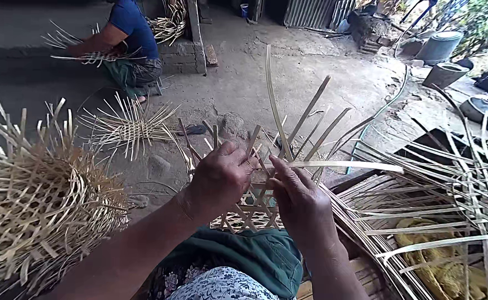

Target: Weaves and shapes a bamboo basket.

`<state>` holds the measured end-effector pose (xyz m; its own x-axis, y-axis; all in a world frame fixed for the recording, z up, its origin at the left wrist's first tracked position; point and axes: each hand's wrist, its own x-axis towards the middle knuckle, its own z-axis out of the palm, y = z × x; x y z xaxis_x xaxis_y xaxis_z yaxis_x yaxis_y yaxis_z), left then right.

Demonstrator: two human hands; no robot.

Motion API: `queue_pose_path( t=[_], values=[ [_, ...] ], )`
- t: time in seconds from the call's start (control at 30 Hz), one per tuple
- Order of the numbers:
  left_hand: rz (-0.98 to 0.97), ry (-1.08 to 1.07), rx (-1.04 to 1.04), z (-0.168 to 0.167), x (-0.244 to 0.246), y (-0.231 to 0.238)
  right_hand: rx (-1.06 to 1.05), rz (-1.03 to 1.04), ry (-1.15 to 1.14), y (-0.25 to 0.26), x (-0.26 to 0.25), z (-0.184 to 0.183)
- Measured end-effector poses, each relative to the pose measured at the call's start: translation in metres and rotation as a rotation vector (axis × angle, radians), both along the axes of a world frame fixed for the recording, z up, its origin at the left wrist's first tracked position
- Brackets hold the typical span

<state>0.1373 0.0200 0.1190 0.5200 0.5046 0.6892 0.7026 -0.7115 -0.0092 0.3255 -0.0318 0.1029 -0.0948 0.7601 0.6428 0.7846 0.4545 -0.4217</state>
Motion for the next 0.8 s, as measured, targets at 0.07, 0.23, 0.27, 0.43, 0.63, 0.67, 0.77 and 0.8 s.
queue_pose_path(
  t=[0.07,0.23,0.27,0.43,0.63,0.67,0.77,0.8],
  values=[
    [-0.030,-0.027,-0.040,0.000,0.000,-0.001,0.031,-0.082,-0.144,-0.003,-0.001,0.004],
    [-0.157,-0.363,-0.468,0.010,-0.009,0.002,0.004,0.026,-0.162,0.005,0.015,0.014],
    [-0.146,-0.382,-0.426,0.011,-0.008,0.001,-0.005,0.035,-0.150,0.006,0.015,0.015],
    [-0.162,-0.129,0.034,-0.002,0.012,-0.005,0.017,0.121,-0.021,0.013,0.013,0.005],
    [-0.033,-0.024,-0.040,0.007,0.006,0.011,0.066,0.055,0.359,0.010,0.016,-0.021],
    [-0.048,-0.059,-0.059,0.006,0.007,0.009,0.081,0.020,0.369,0.013,0.015,-0.025],
    [-0.050,-0.145,-0.093,0.004,0.011,0.006,0.059,-0.023,0.420,0.018,0.013,-0.023],
    [-0.044,-0.162,-0.098,0.004,0.012,0.005,0.032,-0.017,0.448,0.018,0.012,-0.022]
  ],
)
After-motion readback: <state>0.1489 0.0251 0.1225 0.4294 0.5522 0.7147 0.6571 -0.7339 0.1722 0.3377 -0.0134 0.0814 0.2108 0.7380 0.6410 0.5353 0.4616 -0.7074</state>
